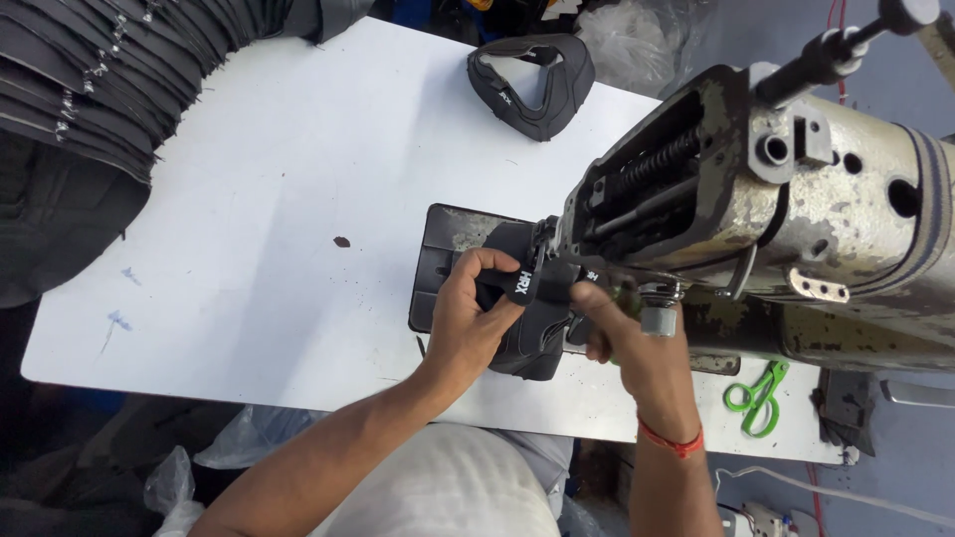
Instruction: The person operates an industrial sewing machine to stitch black gloves, guiding the fabric under the needle with both hands. They repeatedly feed the gloves through the machine, trim excess thread with green scissors, and place the finished items on a pile to the left.
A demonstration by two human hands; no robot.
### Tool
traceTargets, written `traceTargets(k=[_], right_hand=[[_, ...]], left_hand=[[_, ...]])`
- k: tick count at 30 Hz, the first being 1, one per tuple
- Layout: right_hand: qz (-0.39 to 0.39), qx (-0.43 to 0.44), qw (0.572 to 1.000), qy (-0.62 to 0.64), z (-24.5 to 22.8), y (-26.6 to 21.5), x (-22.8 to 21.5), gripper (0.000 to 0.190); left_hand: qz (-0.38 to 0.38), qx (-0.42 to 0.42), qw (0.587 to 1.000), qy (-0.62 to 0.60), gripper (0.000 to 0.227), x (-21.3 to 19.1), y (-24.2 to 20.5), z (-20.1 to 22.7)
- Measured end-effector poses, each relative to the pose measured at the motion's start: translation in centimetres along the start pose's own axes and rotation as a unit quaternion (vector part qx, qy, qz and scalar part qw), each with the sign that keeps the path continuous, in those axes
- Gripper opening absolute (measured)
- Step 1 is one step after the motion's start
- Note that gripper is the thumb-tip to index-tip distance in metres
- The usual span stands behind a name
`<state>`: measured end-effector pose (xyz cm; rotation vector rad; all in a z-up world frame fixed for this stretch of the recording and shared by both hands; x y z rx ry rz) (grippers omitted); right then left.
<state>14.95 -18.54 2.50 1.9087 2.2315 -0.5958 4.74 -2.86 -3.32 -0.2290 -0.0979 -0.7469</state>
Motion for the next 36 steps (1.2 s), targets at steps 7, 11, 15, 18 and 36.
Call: traceTargets(k=[7, 11, 15, 18, 36], right_hand=[[-0.021, 0.023, 0.999, 0.007, 2.0, 0.0, 1.1, 0.016], [-0.019, 0.013, 0.999, -0.031, 1.4, -0.5, 1.7, 0.023], [-0.016, 0.015, 1.0, 0.012, 1.8, -0.6, 2.1, 0.028], [-0.003, 0.018, 1.0, 0.023, 1.6, -0.9, 2.2, 0.027], [-0.022, -0.042, 0.999, 0.009, 1.2, -0.4, 2.5, 0.016]], left_hand=[[0.002, 0.002, 1.0, 0.002, 0.023, -0.1, -0.2, 0.1], [-0.003, 0.018, 1.0, 0.008, 0.025, -0.5, 0.3, -0.1], [-0.071, -0.1, 0.987, -0.099, 0.054, -1.1, 1.5, -0.8], [-0.097, -0.252, 0.948, -0.17, 0.055, -1.2, 2.2, -2.7], [-0.136, -0.029, 0.983, 0.12, 0.036, -0.4, 3.0, 0.7]])
Point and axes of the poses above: each hand's wrist, its own y-axis towards the middle knuckle, its own x-axis out of the palm, z = x × y, the point moved 8 cm from there along y, towards the middle knuckle, and after that the axes turned 15 degrees about z, right-handed, at the moved point
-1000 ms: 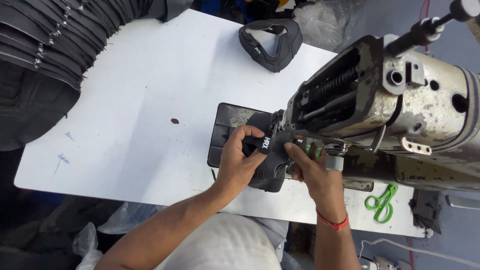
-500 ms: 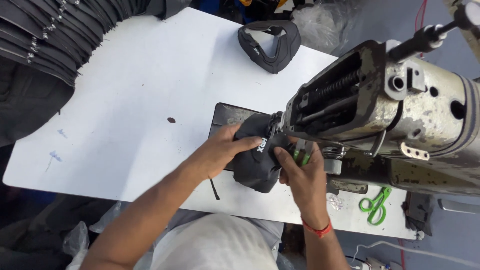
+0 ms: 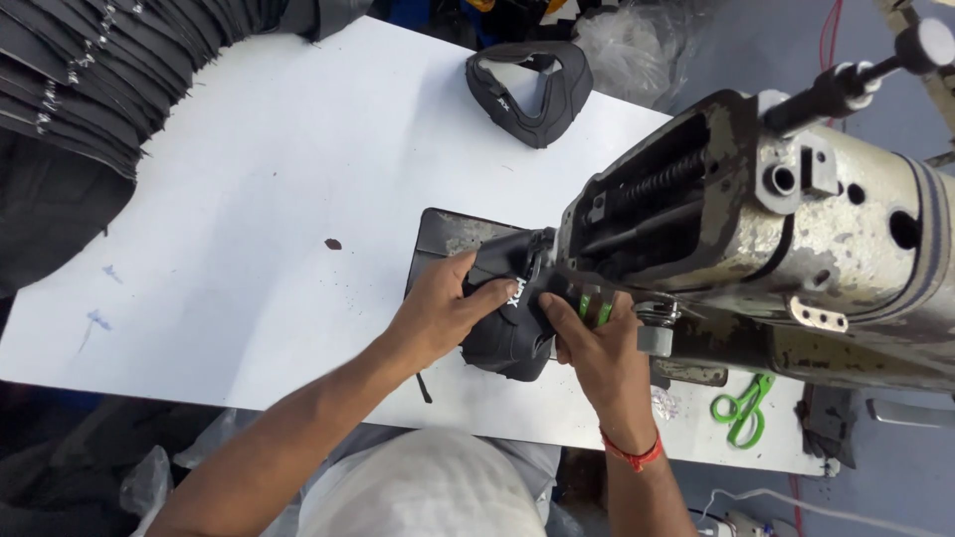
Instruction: The person operates an industrial sewing machine to stitch black gloves, guiding the fabric under the needle with both hands. They repeatedly feed the gloves through the machine, trim excess thread with green scissors, and place the finished items on a pile to the left.
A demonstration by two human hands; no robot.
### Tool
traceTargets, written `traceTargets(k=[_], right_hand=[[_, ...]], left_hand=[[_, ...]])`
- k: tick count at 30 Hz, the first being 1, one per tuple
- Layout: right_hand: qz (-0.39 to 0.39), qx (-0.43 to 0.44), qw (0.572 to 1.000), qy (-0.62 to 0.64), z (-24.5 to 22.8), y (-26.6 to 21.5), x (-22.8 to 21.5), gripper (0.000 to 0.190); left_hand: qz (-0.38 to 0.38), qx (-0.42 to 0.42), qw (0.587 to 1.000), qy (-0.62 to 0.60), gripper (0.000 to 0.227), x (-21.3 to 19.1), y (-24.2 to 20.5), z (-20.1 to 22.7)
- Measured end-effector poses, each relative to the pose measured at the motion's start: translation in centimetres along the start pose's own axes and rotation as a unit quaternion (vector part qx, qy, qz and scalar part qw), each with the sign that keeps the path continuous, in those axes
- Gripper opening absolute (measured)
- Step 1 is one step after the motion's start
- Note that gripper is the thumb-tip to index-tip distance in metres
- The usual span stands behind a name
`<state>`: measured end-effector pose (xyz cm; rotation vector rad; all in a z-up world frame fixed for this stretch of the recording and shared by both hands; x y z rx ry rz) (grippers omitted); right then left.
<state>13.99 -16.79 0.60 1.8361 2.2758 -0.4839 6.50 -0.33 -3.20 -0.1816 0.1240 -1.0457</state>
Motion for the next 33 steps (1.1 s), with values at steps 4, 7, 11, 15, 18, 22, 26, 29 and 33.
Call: traceTargets(k=[4, 7, 11, 15, 18, 22, 26, 29, 33], right_hand=[[-0.038, 0.046, 0.998, -0.004, 2.4, 1.4, -0.2, 0.021], [-0.036, 0.058, 0.994, -0.088, 3.0, 2.5, -0.2, 0.019], [-0.073, -0.269, 0.96, -0.026, 1.1, 1.5, -1.2, 0.019], [-0.004, -0.441, 0.863, -0.247, -2.1, -0.3, -0.3, 0.03], [0.042, -0.316, 0.919, -0.23, -2.8, -0.9, -0.7, 0.022], [0.066, -0.252, 0.954, -0.149, -3.3, -2.9, -1.6, 0.038], [0.026, -0.346, 0.919, -0.188, -3.4, -5.5, -1.0, 0.041], [0.037, -0.346, 0.915, -0.202, -2.5, -6.3, -0.8, 0.041], [0.028, -0.364, 0.91, -0.195, -2.6, -7.2, -0.2, 0.046]], left_hand=[[0.043, 0.047, 0.998, -0.017, 0.032, 0.4, -0.3, 0.3], [0.07, 0.033, 0.997, 0.026, 0.033, 0.5, -0.1, -0.6], [0.079, 0.036, 0.995, 0.04, 0.033, 0.5, 0.1, 0.0], [0.056, 0.027, 0.998, -0.011, 0.031, 0.7, 0.8, 0.7], [0.005, -0.055, 0.992, -0.116, 0.036, 1.0, 0.5, 0.1], [-0.078, -0.14, 0.956, -0.246, 0.047, 1.3, 0.3, 0.9], [-0.086, -0.149, 0.948, -0.267, 0.049, 1.5, 0.2, 0.5], [-0.076, -0.142, 0.948, -0.273, 0.049, 1.7, 0.3, 0.3], [-0.048, -0.131, 0.963, -0.23, 0.05, 1.4, 0.3, 0.1]])
Point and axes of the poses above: each hand's wrist, its own y-axis towards the middle knuckle, its own x-axis out of the palm, z = x × y, the point moved 8 cm from there along y, towards the middle knuckle, and after that the axes turned 15 degrees about z, right-handed, at the moved point
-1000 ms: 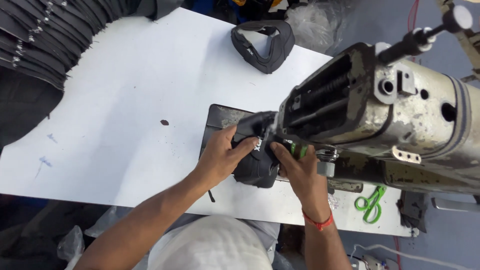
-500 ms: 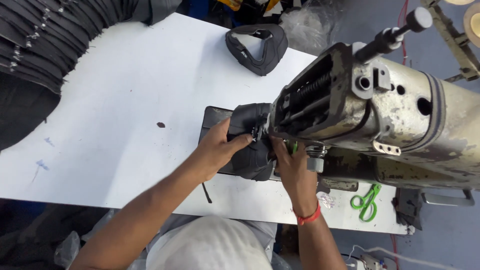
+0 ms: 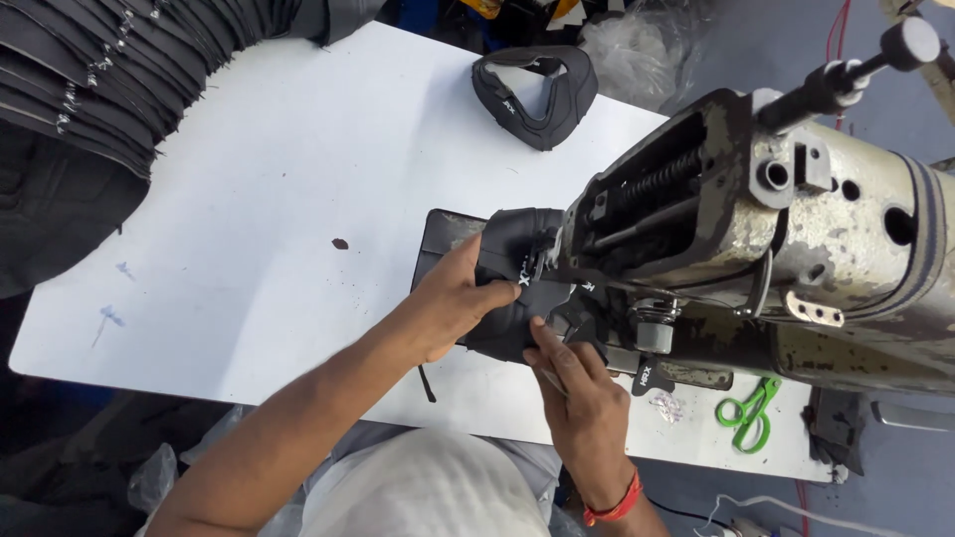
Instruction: The person operates an industrial sewing machine to stitch black gloves, guiding the fabric under the needle with both hands. They repeatedly feed the gloves through the machine, trim excess thread with green scissors, and place the finished items on a pile to the left.
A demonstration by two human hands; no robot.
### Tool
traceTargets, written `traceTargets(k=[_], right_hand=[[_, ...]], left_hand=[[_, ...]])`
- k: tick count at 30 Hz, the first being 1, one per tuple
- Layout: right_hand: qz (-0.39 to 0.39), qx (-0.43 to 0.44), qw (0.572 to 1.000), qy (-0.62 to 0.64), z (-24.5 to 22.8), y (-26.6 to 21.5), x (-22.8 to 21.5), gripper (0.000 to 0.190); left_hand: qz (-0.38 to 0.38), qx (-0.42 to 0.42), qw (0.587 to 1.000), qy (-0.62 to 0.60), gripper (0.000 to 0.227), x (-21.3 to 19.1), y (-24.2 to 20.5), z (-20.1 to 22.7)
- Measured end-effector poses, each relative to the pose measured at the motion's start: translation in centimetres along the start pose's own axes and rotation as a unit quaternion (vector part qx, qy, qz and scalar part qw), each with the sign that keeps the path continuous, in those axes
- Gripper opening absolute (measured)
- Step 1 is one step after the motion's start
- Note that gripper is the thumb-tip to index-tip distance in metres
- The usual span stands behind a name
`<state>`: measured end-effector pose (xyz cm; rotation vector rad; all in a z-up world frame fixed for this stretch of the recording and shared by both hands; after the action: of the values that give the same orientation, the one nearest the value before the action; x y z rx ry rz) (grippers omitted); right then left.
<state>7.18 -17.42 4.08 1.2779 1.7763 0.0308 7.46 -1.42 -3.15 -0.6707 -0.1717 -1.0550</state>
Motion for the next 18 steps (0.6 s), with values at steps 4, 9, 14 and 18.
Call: traceTargets(k=[4, 9, 14, 18], right_hand=[[0.005, 0.014, 0.999, -0.04, 0.5, -1.1, 0.6, 0.048], [0.012, 0.031, 0.999, -0.039, 0.7, -1.3, 0.8, 0.046], [0.017, 0.049, 0.998, -0.038, 0.7, -0.5, 0.8, 0.044], [0.038, 0.055, 0.997, -0.038, 0.5, 0.8, 0.4, 0.042]], left_hand=[[0.008, -0.001, 0.999, 0.037, 0.056, 0.1, -0.1, 0.3], [-0.006, 0.018, 0.999, 0.038, 0.062, 0.1, 0.0, 0.3], [0.003, 0.03, 0.997, 0.07, 0.065, 0.4, 0.1, 1.0], [0.034, 0.072, 0.986, 0.144, 0.069, 0.3, 0.5, 1.1]])
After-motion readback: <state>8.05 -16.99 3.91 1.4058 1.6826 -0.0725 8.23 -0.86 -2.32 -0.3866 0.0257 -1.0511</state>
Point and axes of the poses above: each hand's wrist, its own y-axis towards the middle knuckle, its own x-axis out of the palm, z = x × y, the point moved 8 cm from there along y, towards the middle knuckle, and after that the axes turned 15 degrees about z, right-handed, at the moved point
